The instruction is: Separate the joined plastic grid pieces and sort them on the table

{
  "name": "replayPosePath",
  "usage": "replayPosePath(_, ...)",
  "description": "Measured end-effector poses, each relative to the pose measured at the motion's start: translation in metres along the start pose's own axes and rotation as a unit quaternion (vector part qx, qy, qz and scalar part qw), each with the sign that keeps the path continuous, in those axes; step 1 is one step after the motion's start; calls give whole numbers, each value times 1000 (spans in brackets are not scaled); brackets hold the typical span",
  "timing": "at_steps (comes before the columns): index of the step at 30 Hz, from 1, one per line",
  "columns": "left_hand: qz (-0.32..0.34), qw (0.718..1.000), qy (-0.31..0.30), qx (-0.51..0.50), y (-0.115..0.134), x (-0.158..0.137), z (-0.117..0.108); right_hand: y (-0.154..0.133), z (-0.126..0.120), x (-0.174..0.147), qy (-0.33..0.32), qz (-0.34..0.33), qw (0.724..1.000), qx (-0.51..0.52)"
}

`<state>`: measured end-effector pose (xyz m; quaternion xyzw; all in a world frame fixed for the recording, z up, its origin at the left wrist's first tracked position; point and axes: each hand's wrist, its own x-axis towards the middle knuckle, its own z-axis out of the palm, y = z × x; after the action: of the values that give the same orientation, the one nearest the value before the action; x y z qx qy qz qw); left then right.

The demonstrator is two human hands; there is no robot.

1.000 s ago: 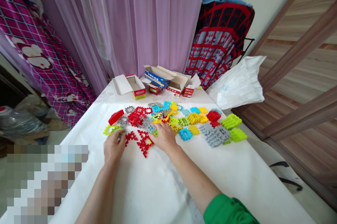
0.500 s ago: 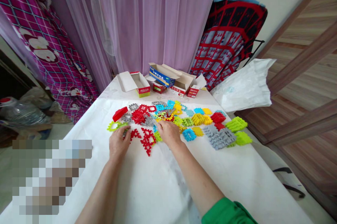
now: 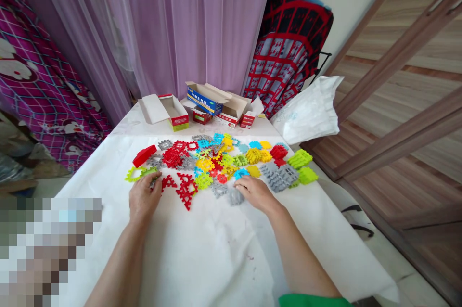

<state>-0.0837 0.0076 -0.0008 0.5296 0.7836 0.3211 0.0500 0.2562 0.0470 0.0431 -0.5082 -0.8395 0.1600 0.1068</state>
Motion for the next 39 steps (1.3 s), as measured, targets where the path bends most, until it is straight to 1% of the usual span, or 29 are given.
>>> replayPosePath(2,0,1000,-1,4,0,0,0,-2,2,-8,43,30,999,-13)
replayPosePath(4,4,1000,1,5,-1,0,0,-9,5,-18,78,89,993,-24)
replayPosePath(6,8,1000,3,5,-1,0,1,-20,10,-29,81,146,985,-42)
replayPosePath(8,11,1000,2,8,-1,1,1,-31,16,-37,67,175,980,-66)
replayPosePath(11,7,1000,-4,15,1,1,0,-43,28,-39,63,193,974,-96)
replayPosePath(15,-1,1000,-10,20,2,0,-1,-46,37,-35,75,198,972,-106)
replayPosePath(19,2,1000,0,15,0,0,-1,-38,29,-41,68,204,972,-97)
replayPosePath(24,17,1000,5,17,-3,1,2,-10,14,-54,68,264,955,-118)
replayPosePath(29,27,999,10,15,-4,2,4,14,10,-50,68,297,943,-134)
replayPosePath(34,38,999,18,12,-8,2,6,16,12,-47,70,304,941,-132)
replayPosePath(39,30,999,24,7,-8,2,7,6,6,-50,69,302,941,-133)
